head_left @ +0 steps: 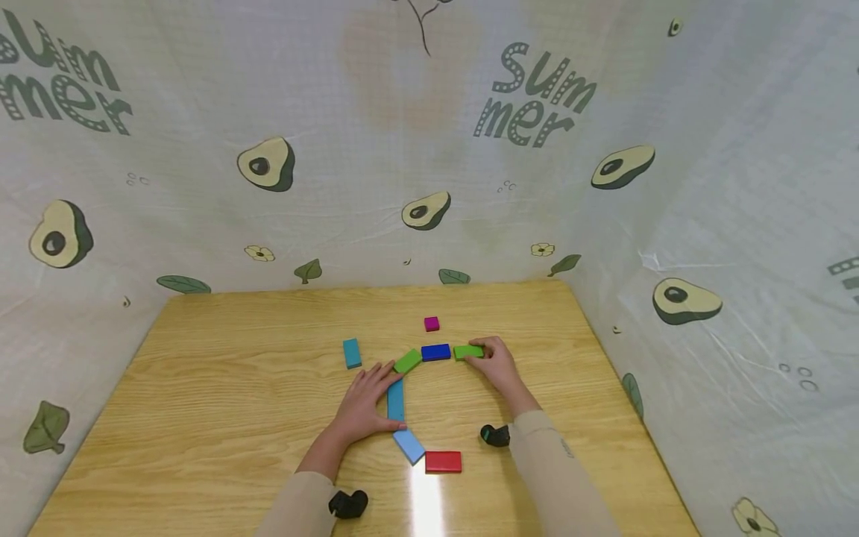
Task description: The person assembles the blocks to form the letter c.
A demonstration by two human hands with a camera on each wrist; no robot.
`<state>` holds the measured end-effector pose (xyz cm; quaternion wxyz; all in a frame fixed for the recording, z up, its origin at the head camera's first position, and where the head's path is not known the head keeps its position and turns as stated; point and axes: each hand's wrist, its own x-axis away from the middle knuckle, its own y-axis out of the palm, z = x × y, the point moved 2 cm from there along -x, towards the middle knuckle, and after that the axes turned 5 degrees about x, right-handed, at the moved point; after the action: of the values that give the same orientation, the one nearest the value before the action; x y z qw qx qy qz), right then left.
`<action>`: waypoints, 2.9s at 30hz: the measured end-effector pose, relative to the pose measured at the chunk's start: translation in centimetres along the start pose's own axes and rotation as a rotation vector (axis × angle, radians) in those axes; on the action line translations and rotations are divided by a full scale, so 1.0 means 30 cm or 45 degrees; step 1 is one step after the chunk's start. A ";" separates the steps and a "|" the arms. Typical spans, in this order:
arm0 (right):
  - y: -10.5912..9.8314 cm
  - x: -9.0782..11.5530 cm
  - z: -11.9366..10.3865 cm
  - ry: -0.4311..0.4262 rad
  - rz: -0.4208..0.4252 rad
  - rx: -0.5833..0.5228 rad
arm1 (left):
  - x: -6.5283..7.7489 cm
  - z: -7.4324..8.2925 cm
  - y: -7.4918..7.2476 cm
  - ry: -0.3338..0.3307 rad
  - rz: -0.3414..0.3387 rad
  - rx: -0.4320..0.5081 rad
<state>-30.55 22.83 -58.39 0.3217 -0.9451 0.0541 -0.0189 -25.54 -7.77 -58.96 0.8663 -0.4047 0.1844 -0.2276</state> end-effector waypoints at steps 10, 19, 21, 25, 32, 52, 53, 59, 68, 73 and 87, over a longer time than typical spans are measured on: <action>-0.009 0.010 0.002 -0.025 -0.021 -0.074 | -0.001 -0.013 0.006 0.003 0.008 -0.014; -0.010 0.009 0.020 0.007 -0.049 -0.087 | 0.001 -0.011 0.008 0.016 0.001 -0.019; -0.011 0.010 0.020 0.017 -0.055 -0.087 | 0.001 -0.012 0.009 0.009 -0.010 -0.022; -0.013 0.010 0.016 0.018 -0.064 -0.070 | 0.000 -0.015 0.009 0.020 0.002 -0.024; -0.010 0.003 0.018 0.028 -0.090 -0.067 | 0.000 -0.011 0.006 0.021 0.017 -0.033; -0.006 0.009 0.020 0.049 -0.122 -0.083 | 0.003 -0.005 0.002 -0.017 -0.017 -0.024; -0.006 0.009 0.021 0.049 -0.123 -0.084 | 0.003 -0.006 0.002 -0.017 -0.017 -0.025; -0.007 0.012 0.019 0.050 -0.120 -0.088 | 0.002 -0.006 0.003 -0.013 -0.019 -0.036; -0.007 0.010 0.018 0.045 -0.112 -0.069 | 0.001 -0.003 0.002 -0.021 -0.024 -0.037; -0.009 0.012 0.014 0.030 -0.110 -0.064 | -0.001 -0.002 0.002 -0.023 -0.023 -0.032; -0.006 0.015 0.011 -0.046 -0.095 -0.085 | -0.001 -0.005 0.003 0.002 -0.005 -0.049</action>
<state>-30.05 23.12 -58.54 0.2901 -0.9568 0.0137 -0.0118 -25.63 -7.78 -59.12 0.8578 -0.4216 0.1886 -0.2258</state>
